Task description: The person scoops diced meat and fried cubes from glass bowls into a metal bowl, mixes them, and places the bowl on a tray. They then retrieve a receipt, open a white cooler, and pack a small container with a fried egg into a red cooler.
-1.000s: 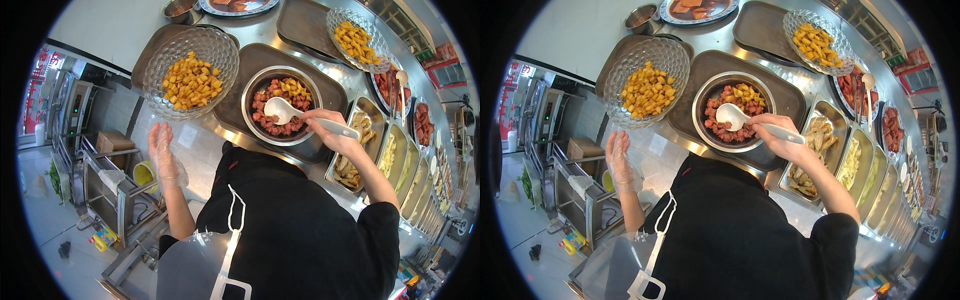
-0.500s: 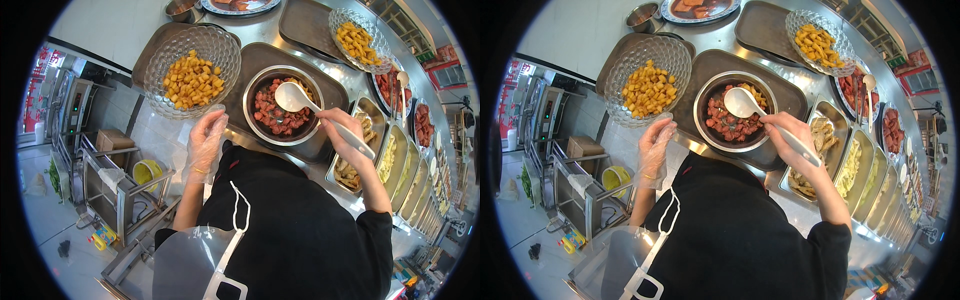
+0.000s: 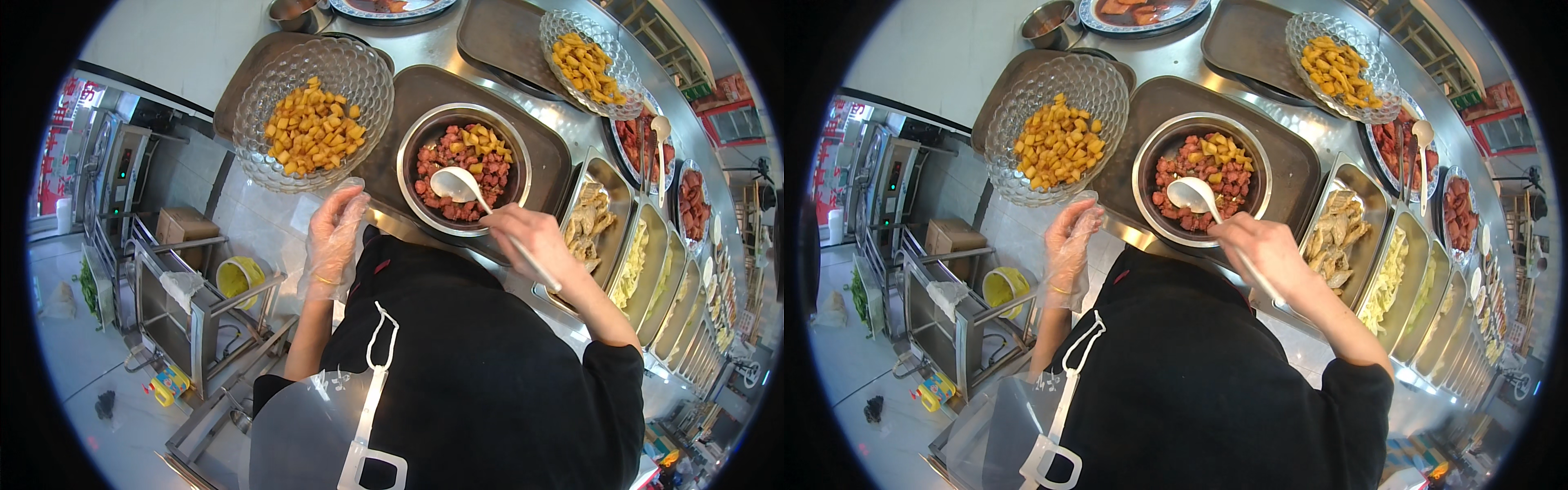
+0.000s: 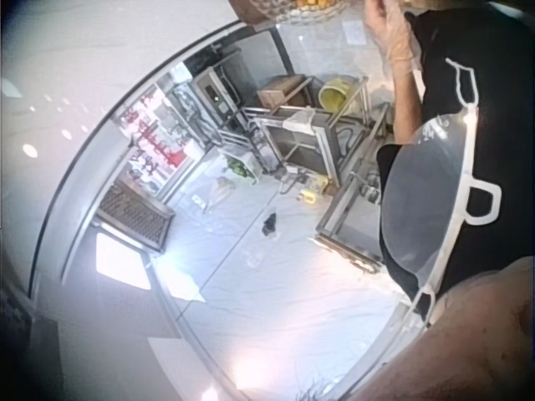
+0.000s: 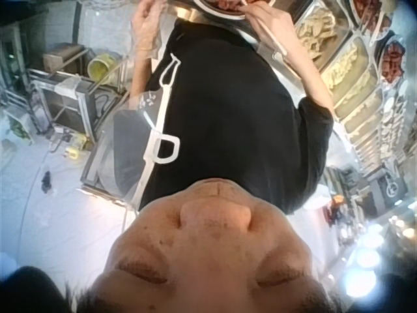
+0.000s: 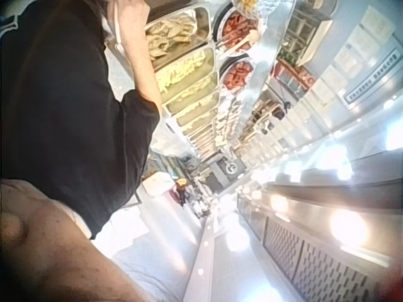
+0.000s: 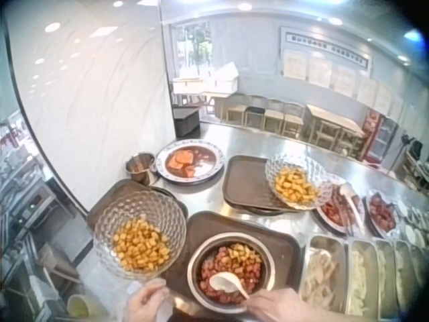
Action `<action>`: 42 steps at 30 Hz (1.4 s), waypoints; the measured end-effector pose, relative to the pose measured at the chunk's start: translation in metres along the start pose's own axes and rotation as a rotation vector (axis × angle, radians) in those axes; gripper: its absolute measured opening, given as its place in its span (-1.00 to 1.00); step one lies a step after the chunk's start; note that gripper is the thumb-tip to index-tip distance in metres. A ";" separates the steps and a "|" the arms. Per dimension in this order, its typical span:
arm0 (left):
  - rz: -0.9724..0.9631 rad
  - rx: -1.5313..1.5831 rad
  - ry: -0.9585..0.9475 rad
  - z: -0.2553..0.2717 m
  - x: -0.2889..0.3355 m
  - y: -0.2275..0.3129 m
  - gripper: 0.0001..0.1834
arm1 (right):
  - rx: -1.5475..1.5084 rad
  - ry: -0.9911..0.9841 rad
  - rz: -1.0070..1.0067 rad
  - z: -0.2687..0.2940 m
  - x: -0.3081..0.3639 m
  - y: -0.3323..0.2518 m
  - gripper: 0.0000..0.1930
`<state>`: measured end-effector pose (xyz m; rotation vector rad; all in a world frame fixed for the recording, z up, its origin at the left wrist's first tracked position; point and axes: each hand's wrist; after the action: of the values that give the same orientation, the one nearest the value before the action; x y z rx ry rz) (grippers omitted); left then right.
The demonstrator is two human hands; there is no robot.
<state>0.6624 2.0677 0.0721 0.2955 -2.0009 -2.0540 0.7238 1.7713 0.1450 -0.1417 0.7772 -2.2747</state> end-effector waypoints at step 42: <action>-0.654 -0.653 -0.375 -0.074 -0.013 0.021 -0.81 | -0.782 0.064 -0.609 0.013 0.001 -0.017 -0.81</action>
<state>0.6992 2.0014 0.0905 0.4973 -1.3556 -3.2372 0.7170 1.7733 0.1653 -0.7528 1.8239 -2.3731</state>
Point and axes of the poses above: each hand's wrist, its own x-axis away from the middle knuckle, its own z-axis out of the back of the hand, y = z × x, and after that the axes turned 7 degrees about -z, right-handed
